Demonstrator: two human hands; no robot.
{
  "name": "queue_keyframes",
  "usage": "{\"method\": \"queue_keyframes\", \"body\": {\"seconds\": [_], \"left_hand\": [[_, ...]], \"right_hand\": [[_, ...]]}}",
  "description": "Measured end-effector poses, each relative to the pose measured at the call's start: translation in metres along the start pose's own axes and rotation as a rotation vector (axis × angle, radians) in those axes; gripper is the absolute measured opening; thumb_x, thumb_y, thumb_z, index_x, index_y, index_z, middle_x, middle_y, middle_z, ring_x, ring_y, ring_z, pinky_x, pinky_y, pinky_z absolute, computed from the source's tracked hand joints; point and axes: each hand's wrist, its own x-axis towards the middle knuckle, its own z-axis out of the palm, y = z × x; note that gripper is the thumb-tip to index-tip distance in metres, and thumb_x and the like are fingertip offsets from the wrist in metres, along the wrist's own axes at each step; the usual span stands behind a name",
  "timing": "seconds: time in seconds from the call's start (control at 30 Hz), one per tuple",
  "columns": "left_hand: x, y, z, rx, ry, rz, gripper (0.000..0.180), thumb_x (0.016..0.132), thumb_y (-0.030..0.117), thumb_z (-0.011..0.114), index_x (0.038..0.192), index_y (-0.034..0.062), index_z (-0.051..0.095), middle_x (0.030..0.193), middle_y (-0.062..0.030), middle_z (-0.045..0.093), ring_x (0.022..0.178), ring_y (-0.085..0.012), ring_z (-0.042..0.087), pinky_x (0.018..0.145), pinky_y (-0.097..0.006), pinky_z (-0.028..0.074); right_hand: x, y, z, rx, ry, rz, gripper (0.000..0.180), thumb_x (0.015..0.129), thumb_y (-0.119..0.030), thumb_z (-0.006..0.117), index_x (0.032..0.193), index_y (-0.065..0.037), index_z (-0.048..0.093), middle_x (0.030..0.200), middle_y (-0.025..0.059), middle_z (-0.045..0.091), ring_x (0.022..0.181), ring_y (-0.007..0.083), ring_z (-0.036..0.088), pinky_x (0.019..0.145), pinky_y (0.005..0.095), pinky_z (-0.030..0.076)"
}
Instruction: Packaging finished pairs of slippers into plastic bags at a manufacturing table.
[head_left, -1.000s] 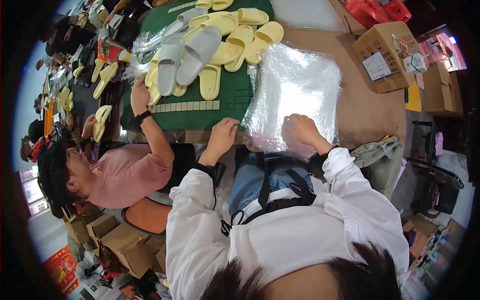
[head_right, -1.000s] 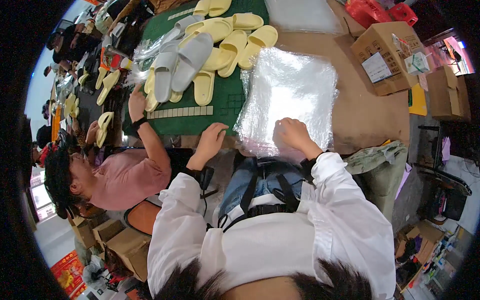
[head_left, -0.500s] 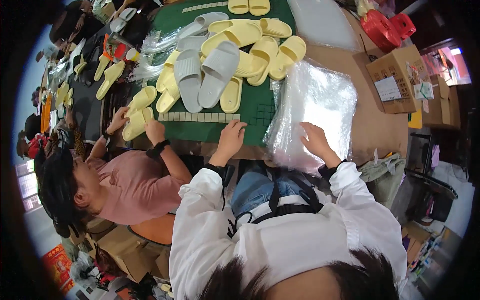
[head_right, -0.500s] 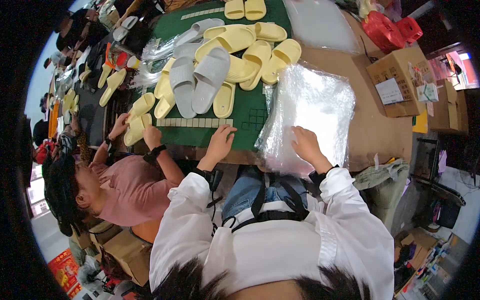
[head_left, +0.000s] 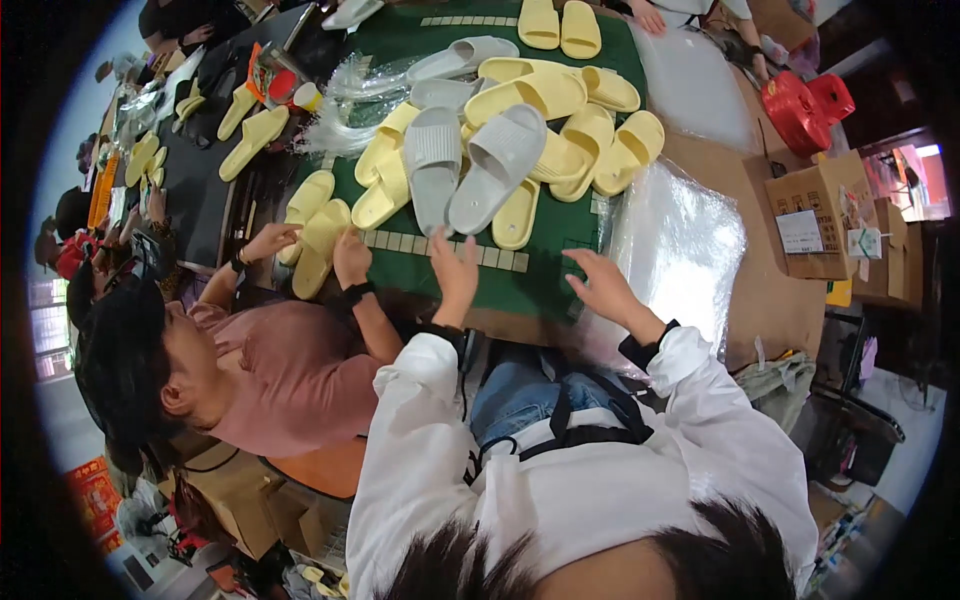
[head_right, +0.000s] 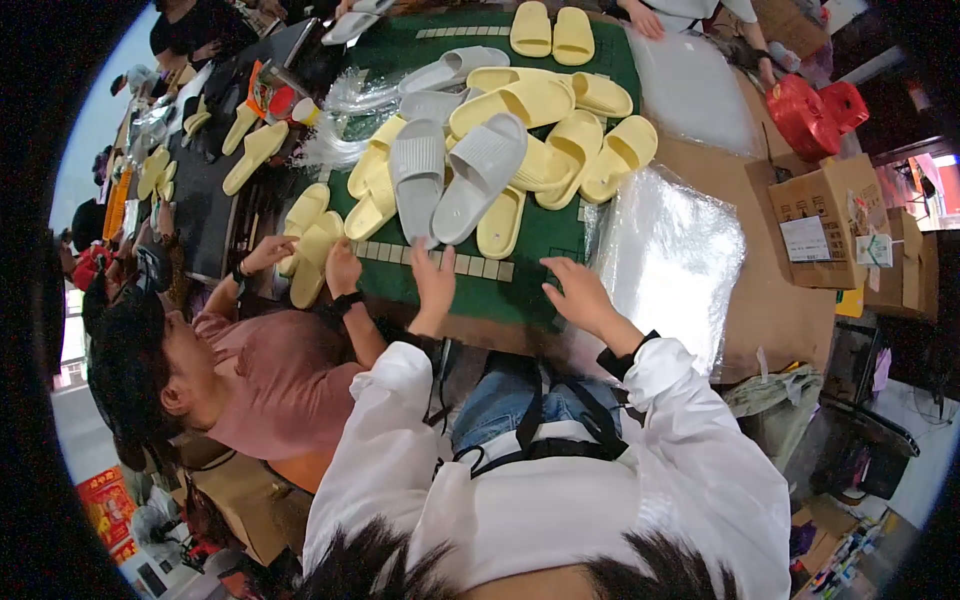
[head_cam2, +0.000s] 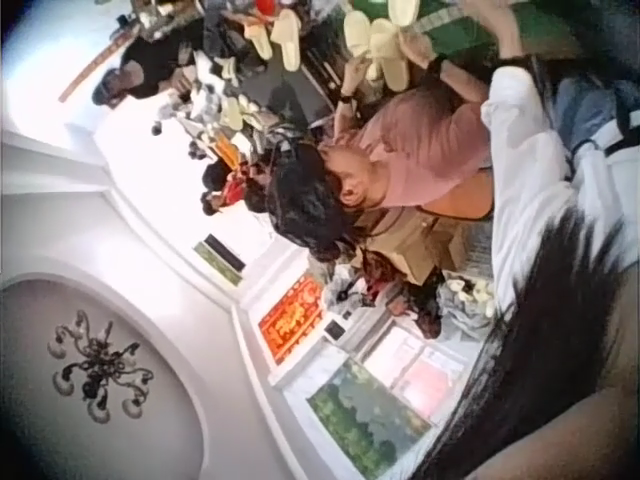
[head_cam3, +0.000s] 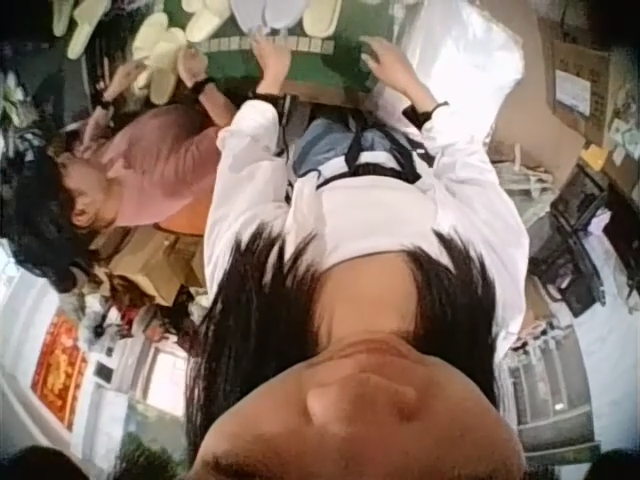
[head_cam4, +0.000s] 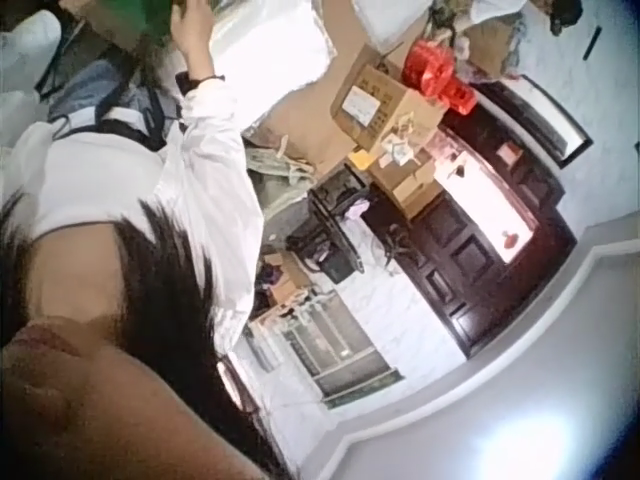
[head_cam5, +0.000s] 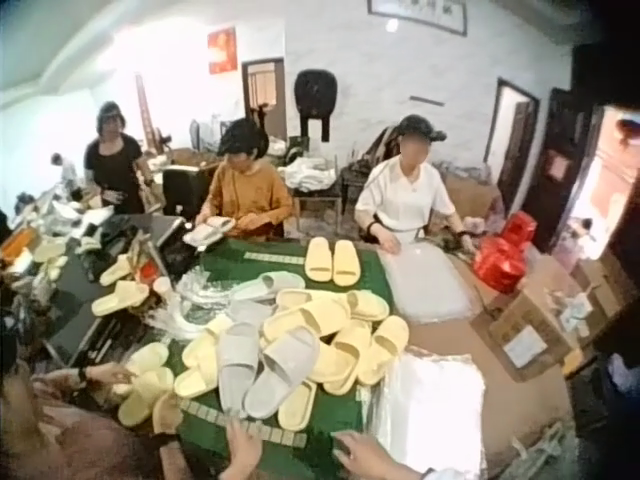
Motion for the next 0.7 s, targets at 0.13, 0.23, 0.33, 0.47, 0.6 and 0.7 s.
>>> {"method": "queue_keyframes", "body": {"seconds": [0.13, 0.23, 0.33, 0.47, 0.6, 0.7], "left_hand": [[0.049, -0.047, 0.004, -0.075, 0.193, -0.388, 0.07, 0.078, 0.022, 0.065, 0.129, -0.0055, 0.027, 0.123, -0.0264, 0.039, 0.115, -0.039, 0.038, 0.096, -0.043, 0.031], [0.068, -0.061, 0.012, -0.167, 0.21, -0.467, 0.078, 0.076, 0.022, 0.067, 0.132, -0.0039, 0.021, 0.122, -0.027, 0.04, 0.113, -0.0394, 0.041, 0.094, -0.044, 0.034], [0.071, -0.063, 0.023, -0.268, 0.071, -0.536, 0.071, 0.075, 0.017, 0.066, 0.129, -0.0037, 0.026, 0.12, -0.0254, 0.043, 0.106, -0.0359, 0.047, 0.089, -0.041, 0.039], [0.057, -0.066, 0.021, -0.343, -0.238, -0.455, 0.034, 0.076, 0.008, 0.062, 0.106, -0.0022, 0.05, 0.097, -0.0165, 0.057, 0.084, -0.0226, 0.057, 0.07, -0.033, 0.046], [0.039, -0.042, 0.007, -0.67, -0.367, -0.753, 0.032, 0.081, 0.007, 0.053, 0.11, 0.0027, 0.04, 0.093, -0.0126, 0.055, 0.075, -0.0183, 0.057, 0.056, -0.028, 0.049], [0.026, -0.038, -0.014, -0.853, -0.375, -0.767, 0.032, 0.083, 0.006, 0.05, 0.111, 0.0054, 0.035, 0.101, -0.0126, 0.052, 0.075, -0.0214, 0.056, 0.06, -0.033, 0.051]], "right_hand": [[-0.017, 0.002, 0.02, 0.092, 0.022, 0.095, 0.042, 0.083, -0.02, 0.056, 0.121, -0.006, 0.045, 0.116, 0.0185, 0.051, 0.101, 0.0357, 0.052, 0.085, 0.0391, 0.043], [-0.016, -0.009, 0.021, 0.341, -0.125, 0.374, 0.053, 0.085, -0.026, 0.056, 0.128, -0.005, 0.034, 0.118, 0.0196, 0.051, 0.098, 0.0308, 0.055, 0.082, 0.0358, 0.045], [0.016, -0.015, 0.038, 0.581, -0.11, 0.373, 0.059, 0.084, -0.033, 0.058, 0.128, -0.003, 0.034, 0.119, 0.0173, 0.05, 0.099, 0.0277, 0.054, 0.082, 0.035, 0.043], [0.086, -0.018, 0.053, 0.965, -0.141, 0.688, 0.066, 0.08, -0.04, 0.061, 0.127, -0.001, 0.035, 0.121, 0.016, 0.049, 0.102, 0.0245, 0.052, 0.083, 0.0343, 0.042], [0.124, -0.012, 0.079, 1.021, 0.097, 0.737, 0.06, 0.08, -0.035, 0.062, 0.121, 0.005, 0.042, 0.114, 0.0166, 0.053, 0.104, 0.0227, 0.051, 0.083, 0.0345, 0.042], [0.134, -0.016, 0.097, 1.228, 0.131, 0.587, 0.039, 0.081, -0.015, 0.057, 0.115, 0.001, 0.05, 0.102, 0.0103, 0.059, 0.091, 0.0196, 0.056, 0.078, 0.0329, 0.046]]}}
